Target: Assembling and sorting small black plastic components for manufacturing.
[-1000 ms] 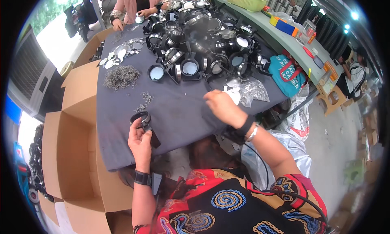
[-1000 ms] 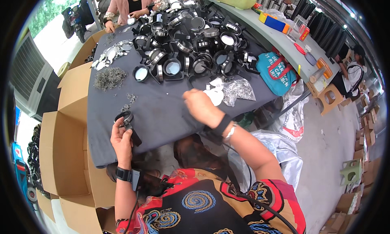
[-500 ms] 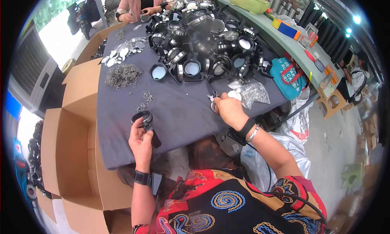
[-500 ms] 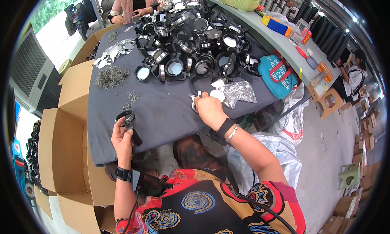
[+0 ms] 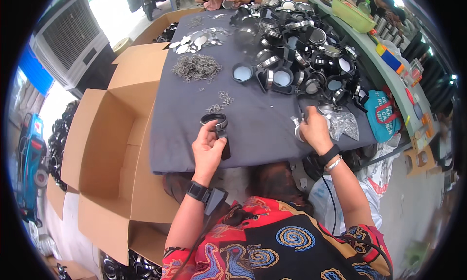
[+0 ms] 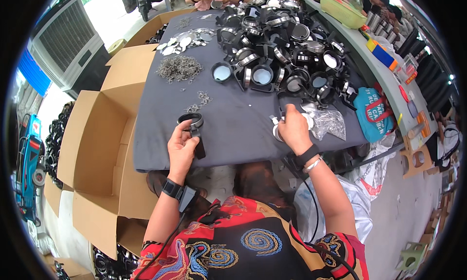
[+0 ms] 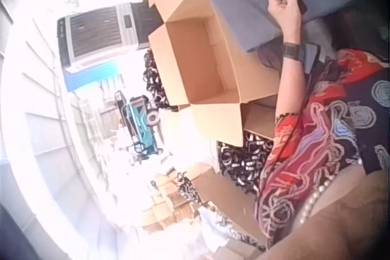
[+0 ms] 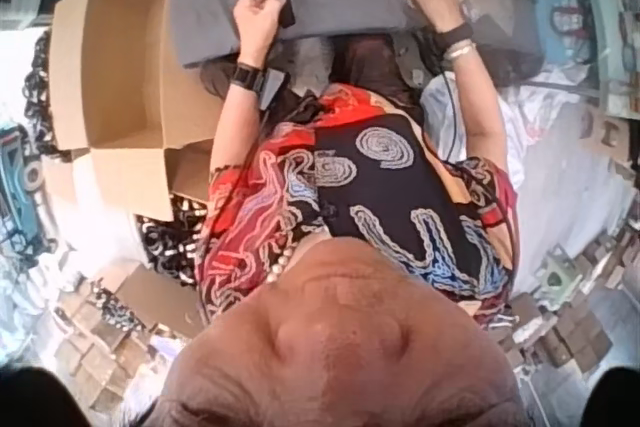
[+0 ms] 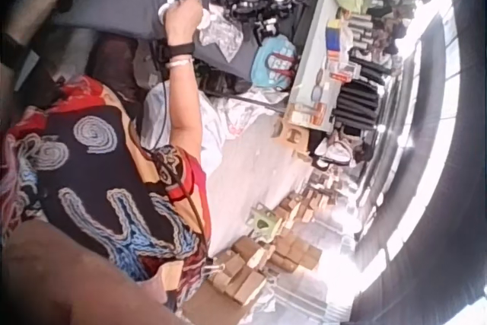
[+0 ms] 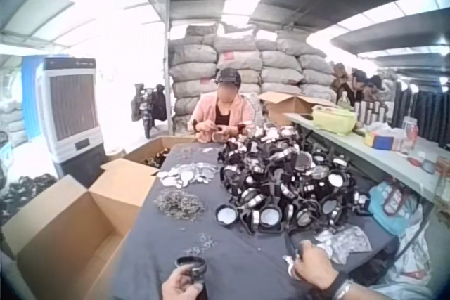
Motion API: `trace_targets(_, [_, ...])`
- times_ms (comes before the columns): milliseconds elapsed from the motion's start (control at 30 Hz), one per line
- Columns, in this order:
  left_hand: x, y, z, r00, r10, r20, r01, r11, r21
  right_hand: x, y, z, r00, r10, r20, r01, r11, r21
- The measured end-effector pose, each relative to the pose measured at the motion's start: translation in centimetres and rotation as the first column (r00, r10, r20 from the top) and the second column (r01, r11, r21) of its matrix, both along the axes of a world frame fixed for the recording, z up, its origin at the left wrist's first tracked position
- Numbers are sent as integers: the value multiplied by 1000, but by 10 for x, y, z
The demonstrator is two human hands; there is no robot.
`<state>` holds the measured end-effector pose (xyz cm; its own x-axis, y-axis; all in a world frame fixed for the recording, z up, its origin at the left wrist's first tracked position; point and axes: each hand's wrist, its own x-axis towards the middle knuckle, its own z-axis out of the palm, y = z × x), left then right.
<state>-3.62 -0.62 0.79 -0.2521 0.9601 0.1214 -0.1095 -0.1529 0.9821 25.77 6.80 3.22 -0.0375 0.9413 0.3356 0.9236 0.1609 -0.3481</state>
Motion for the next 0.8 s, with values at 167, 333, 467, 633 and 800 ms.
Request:
trace_targets(167, [-4, 1, -1, 1000, -10, -6, 10, 1000, 15, 11, 4, -3, 994, -8, -109, 21, 992, 121])
trace_targets(333, [-5, 1, 1, 999, 8, -42, -9, 1000, -13, -32, -18, 30, 820, 202, -535, -218, 975, 34])
trace_targets(467, [-5, 1, 1, 999, 7, -50, -7, 1000, 7, -63, -19, 8, 790, 150, -594, -172, 985, 19])
trace_targets(633, [-6, 1, -4, 998, 2, -62, -4, 999, -31, -55, -36, 11, 992, 128, -17, -129, 988, -90])
trace_targets(800, [-6, -1, 1, 999, -9, -38, 9, 1000, -12, -28, -45, 28, 959, 261, 111, -229, 943, -241])
